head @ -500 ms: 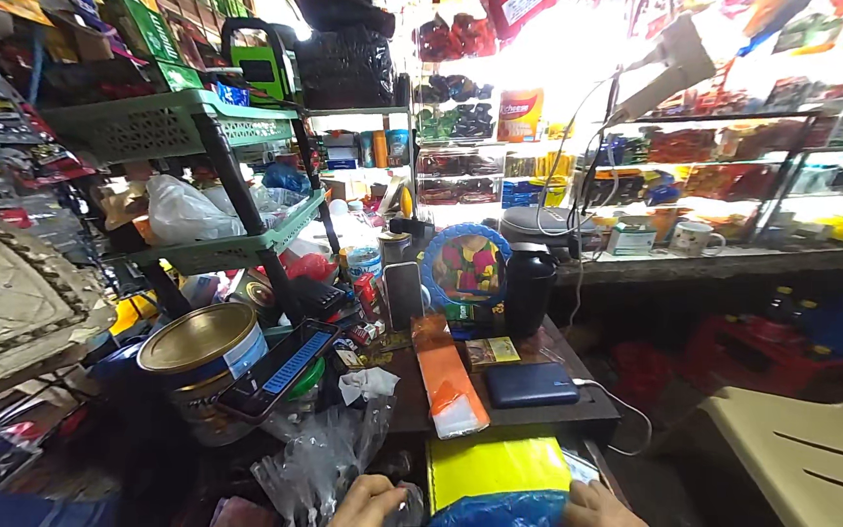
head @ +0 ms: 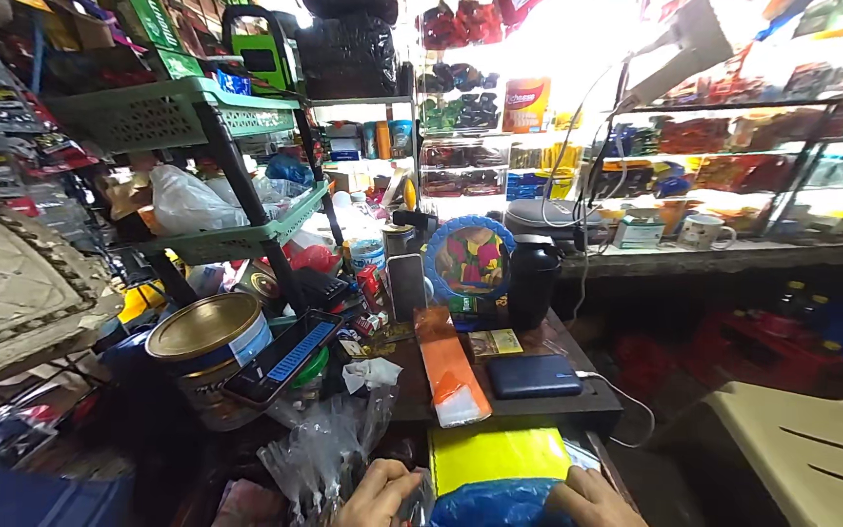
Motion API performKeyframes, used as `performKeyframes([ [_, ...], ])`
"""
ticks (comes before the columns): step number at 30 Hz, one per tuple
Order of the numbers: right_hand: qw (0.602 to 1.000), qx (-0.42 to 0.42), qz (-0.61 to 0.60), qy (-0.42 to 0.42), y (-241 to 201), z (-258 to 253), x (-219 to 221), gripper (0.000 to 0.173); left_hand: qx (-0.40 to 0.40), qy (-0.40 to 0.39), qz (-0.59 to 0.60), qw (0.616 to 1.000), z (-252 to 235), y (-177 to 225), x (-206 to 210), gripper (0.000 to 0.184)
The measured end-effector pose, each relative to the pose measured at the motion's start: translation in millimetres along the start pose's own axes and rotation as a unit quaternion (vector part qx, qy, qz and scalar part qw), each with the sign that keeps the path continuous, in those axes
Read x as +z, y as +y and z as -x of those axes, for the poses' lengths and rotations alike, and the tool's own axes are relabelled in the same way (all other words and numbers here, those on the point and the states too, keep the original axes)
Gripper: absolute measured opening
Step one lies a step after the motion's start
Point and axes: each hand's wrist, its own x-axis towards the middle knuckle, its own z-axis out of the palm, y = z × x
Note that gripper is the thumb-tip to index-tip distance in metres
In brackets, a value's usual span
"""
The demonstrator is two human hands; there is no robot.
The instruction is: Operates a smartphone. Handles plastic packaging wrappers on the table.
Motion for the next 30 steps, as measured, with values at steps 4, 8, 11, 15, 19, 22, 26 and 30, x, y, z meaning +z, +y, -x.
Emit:
performKeyframes([
  [4,0.999,0.001,0.037,-0.032,-4.5,3.3,-1.1,0.012,0.004,-0.013,0.004,1.0,0.3,4.2,3.8,0.031],
  [8,0.984,0.075,0.092,-0.133,-1.7,-2.8,4.0,0.018,0.014,-0.035,0.021,0.999,-0.8,9.0,13.7,0.031],
  [11,0.981,0.071,0.107,-0.143,2.1,-7.4,11.1,0.017,0.013,-0.043,0.024,0.999,-2.3,8.9,21.7,0.031],
  [15,0.986,0.048,0.093,-0.133,1.9,-6.8,3.7,0.02,0.015,-0.05,0.022,0.998,-5.1,6.5,26.5,0.029],
  [19,0.998,0.003,0.027,-0.062,-7.5,1.8,-25.0,0.017,0.006,-0.053,0.013,0.999,-6.4,3.7,27.4,0.03],
  [22,0.999,-0.042,-0.001,-0.026,-19.5,7.2,-52.5,0.011,-0.004,-0.065,0.003,0.998,-8.7,4.4,29.7,0.031],
  [26,0.994,-0.109,-0.01,0.006,-40.5,8.9,-87.3,0.008,0.008,-0.08,-0.001,0.997,-13.3,5.7,35.3,0.031],
  [30,0.987,-0.157,-0.018,0.028,-55.6,8.6,-109.1,0.01,0.009,-0.088,-0.01,0.996,-15.5,6.9,35.6,0.032],
])
